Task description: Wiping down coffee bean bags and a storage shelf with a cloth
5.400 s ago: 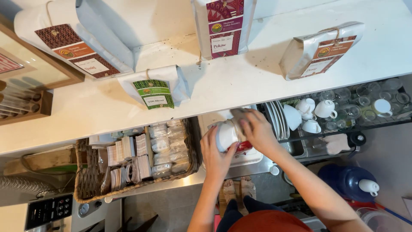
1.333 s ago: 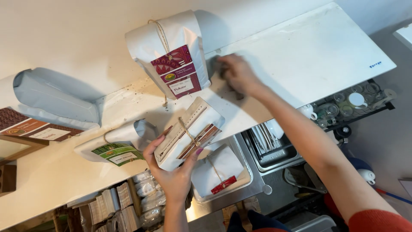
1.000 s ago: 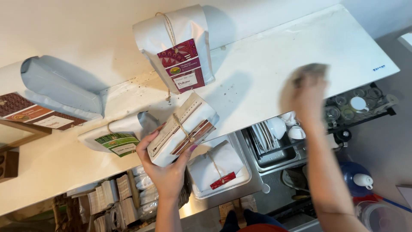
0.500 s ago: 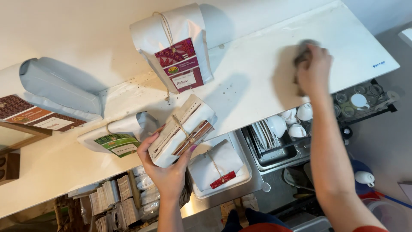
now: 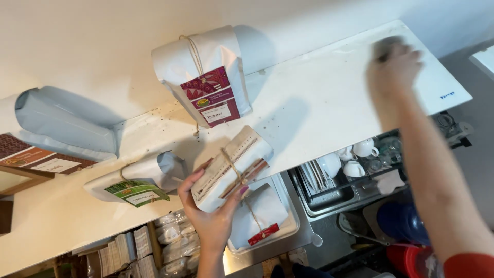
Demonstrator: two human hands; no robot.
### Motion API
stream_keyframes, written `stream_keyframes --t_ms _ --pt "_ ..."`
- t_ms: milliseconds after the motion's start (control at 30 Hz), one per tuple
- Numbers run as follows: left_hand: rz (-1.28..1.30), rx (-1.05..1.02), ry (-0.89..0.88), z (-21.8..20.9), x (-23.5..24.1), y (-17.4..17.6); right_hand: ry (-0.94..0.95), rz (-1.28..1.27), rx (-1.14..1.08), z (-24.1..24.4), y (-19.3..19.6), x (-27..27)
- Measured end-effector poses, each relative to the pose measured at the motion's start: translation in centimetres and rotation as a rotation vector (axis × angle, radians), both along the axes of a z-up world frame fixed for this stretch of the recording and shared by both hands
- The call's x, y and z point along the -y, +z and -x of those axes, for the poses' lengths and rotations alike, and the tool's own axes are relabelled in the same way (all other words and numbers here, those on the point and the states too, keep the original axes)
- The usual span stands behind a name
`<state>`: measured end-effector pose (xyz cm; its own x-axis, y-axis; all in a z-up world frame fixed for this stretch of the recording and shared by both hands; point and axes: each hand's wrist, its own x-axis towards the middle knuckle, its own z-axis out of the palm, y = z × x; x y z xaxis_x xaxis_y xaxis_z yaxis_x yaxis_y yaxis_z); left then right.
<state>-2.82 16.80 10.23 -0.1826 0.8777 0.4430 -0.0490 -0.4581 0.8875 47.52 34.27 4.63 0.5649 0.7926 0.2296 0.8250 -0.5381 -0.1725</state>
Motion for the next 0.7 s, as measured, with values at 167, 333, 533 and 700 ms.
stream_keyframes --t_ms 167,333,533,700 --pt "0.035 -0.028 0.001 0.6 0.8 0.3 -0.006 0.013 -0.005 -8.8 -2.2 -6.8" --pt "0.053 -0.041 0.029 1.1 1.4 0.5 0.06 0.156 0.304 0.1 -5.5 -12.3" --pt "0.054 -0.055 0.11 -0.1 0.9 0.5 0.348 -0.075 0.379 13.9 -7.8 -10.4" --pt "0.084 -0.068 0.15 -1.2 0.8 0.8 0.492 -0.203 0.026 11.5 -3.8 -6.5"
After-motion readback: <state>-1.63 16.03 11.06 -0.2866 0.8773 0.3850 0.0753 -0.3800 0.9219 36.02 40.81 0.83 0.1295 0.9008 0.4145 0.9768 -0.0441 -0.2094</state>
